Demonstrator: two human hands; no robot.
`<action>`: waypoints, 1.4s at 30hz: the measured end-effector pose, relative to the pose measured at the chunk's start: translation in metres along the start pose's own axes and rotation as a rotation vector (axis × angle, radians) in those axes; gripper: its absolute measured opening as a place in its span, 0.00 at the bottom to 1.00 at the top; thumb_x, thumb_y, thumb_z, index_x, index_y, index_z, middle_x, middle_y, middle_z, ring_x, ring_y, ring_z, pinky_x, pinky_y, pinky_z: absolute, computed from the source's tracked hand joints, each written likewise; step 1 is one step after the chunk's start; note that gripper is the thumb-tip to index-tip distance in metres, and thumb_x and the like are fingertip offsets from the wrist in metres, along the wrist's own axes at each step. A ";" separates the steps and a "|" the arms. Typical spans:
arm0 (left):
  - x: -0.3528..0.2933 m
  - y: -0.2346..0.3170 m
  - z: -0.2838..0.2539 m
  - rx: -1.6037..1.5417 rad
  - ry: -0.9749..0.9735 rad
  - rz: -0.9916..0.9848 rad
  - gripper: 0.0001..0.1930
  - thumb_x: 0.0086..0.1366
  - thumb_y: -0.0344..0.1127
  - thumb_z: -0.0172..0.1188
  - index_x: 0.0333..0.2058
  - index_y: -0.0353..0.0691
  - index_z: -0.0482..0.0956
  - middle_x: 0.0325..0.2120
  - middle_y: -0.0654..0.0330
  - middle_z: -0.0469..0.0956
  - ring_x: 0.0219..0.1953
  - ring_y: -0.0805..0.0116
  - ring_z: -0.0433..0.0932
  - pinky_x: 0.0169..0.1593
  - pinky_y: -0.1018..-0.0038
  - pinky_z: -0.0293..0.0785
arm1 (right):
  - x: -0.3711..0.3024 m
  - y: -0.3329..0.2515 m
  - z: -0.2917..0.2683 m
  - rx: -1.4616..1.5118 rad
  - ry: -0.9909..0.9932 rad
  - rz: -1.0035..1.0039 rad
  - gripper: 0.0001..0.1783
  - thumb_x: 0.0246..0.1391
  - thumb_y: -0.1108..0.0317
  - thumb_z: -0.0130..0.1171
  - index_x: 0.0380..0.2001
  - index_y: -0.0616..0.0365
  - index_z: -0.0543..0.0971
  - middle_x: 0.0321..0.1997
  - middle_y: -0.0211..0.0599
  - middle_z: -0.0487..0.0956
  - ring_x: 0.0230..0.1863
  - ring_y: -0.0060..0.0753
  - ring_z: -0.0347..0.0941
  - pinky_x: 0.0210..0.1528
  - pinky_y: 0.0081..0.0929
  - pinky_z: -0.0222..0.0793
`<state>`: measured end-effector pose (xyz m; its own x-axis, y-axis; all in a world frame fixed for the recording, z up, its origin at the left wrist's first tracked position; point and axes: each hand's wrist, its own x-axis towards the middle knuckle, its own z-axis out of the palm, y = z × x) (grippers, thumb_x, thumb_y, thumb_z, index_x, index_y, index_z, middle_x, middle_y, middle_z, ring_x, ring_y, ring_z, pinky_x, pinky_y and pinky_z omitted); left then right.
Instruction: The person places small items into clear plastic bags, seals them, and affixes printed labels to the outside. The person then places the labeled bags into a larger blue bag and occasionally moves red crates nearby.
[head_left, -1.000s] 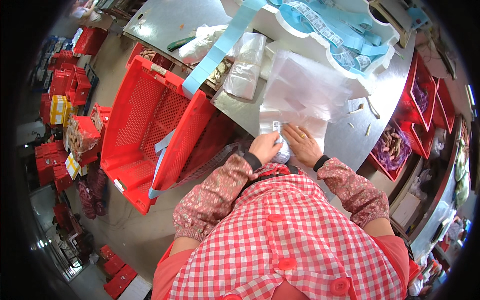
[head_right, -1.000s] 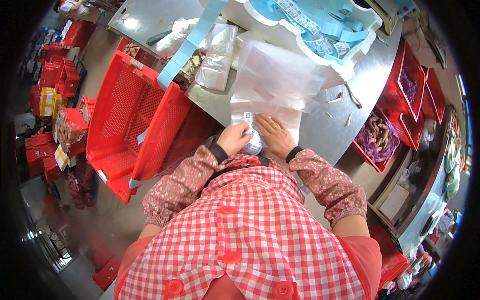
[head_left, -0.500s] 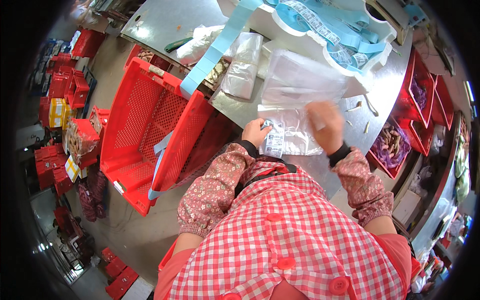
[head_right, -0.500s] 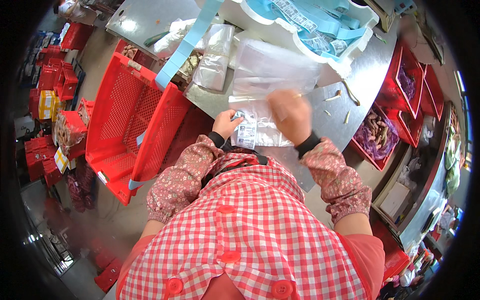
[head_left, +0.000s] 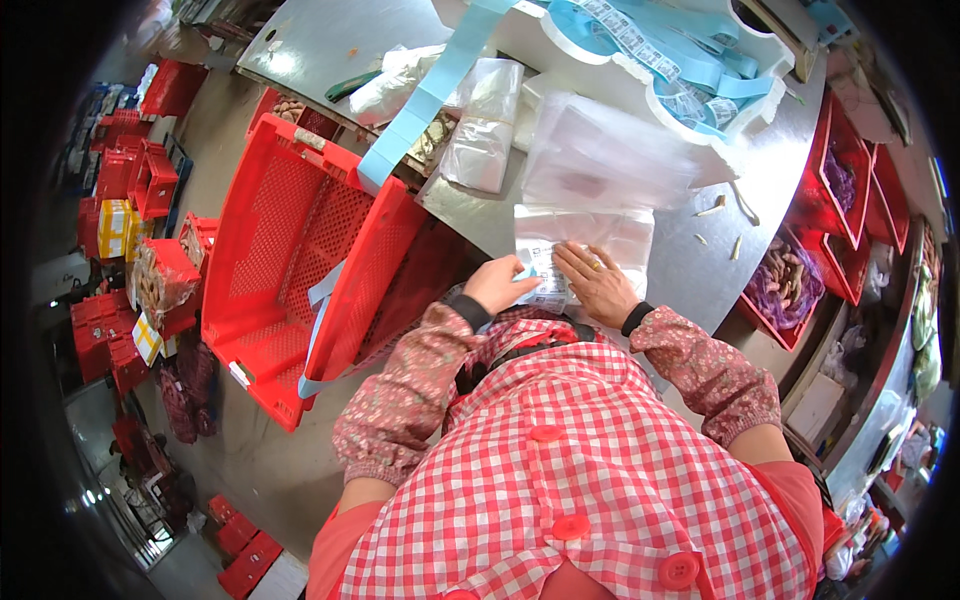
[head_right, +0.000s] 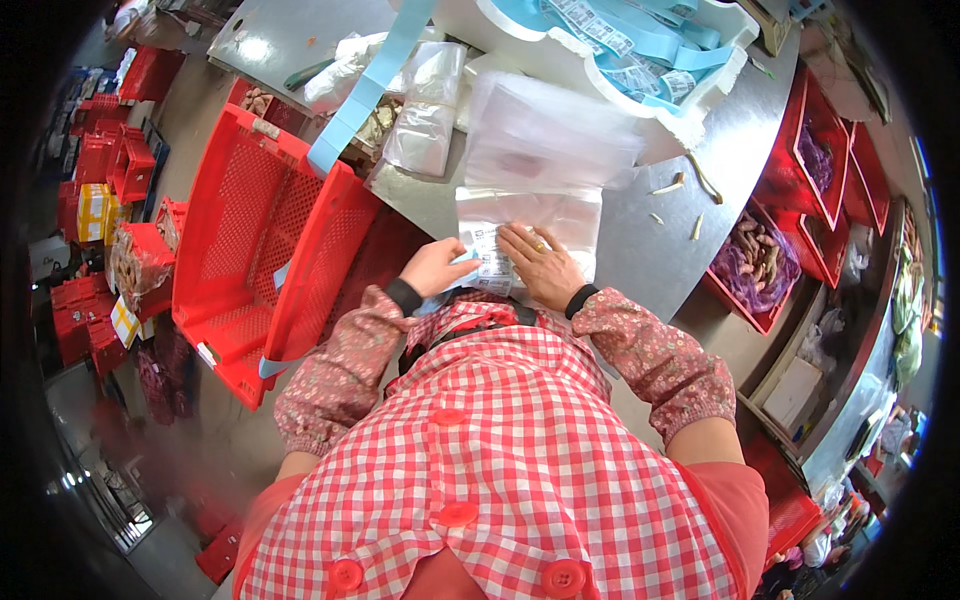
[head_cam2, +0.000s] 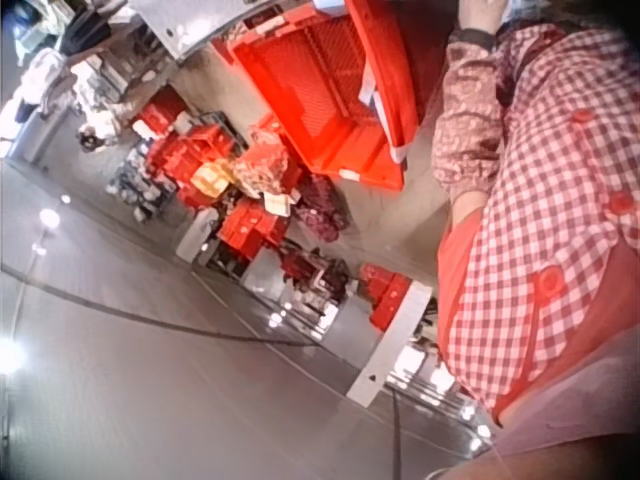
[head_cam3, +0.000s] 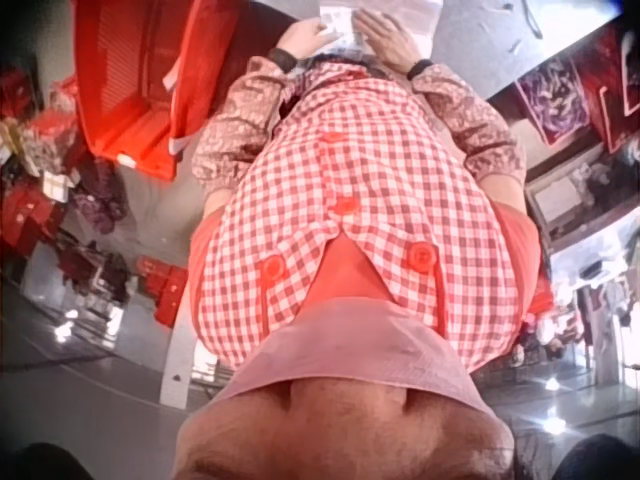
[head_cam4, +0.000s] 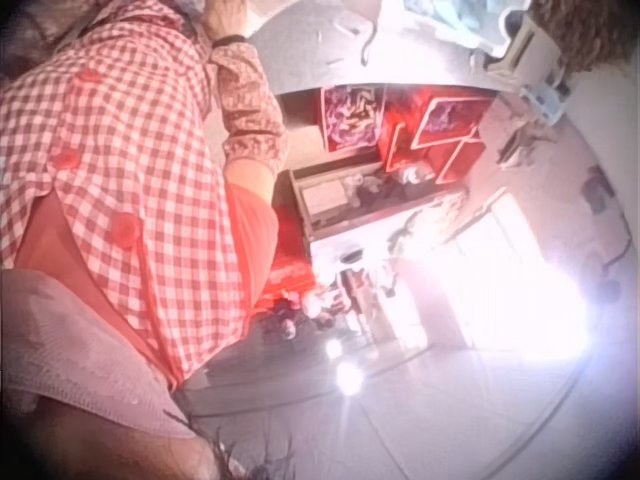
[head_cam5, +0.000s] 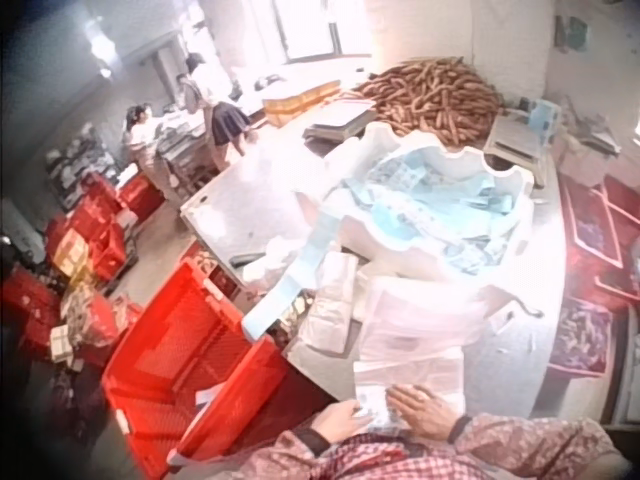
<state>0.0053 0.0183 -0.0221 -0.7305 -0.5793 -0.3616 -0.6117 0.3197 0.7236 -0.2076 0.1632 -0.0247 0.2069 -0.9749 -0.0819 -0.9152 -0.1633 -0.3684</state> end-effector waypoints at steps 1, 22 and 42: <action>0.006 0.009 0.007 0.022 -0.001 -0.035 0.22 0.61 0.49 0.66 0.36 0.30 0.79 0.30 0.45 0.82 0.35 0.51 0.81 0.41 0.62 0.75 | 0.001 -0.001 0.000 -0.005 0.005 -0.005 0.35 0.61 0.65 0.53 0.70 0.53 0.60 0.76 0.33 0.58 0.78 0.31 0.47 0.77 0.41 0.43; 0.045 0.019 0.018 -0.085 0.139 -0.067 0.14 0.60 0.43 0.65 0.35 0.36 0.83 0.34 0.48 0.80 0.39 0.46 0.79 0.42 0.57 0.73 | 0.021 0.011 -0.130 0.211 0.679 0.054 0.12 0.53 0.74 0.63 0.43 0.56 0.81 0.44 0.43 0.79 0.44 0.49 0.76 0.46 0.40 0.72; 0.006 0.029 0.013 0.161 -0.037 -0.044 0.19 0.58 0.48 0.66 0.37 0.36 0.80 0.31 0.45 0.81 0.37 0.45 0.80 0.42 0.57 0.74 | -0.003 -0.002 0.006 0.003 0.040 0.003 0.37 0.58 0.65 0.56 0.70 0.59 0.59 0.75 0.40 0.59 0.77 0.37 0.49 0.76 0.42 0.44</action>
<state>-0.0209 0.0340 -0.0114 -0.7110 -0.5682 -0.4143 -0.6818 0.4128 0.6039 -0.2038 0.1674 -0.0295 0.1899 -0.9807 -0.0463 -0.9147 -0.1596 -0.3712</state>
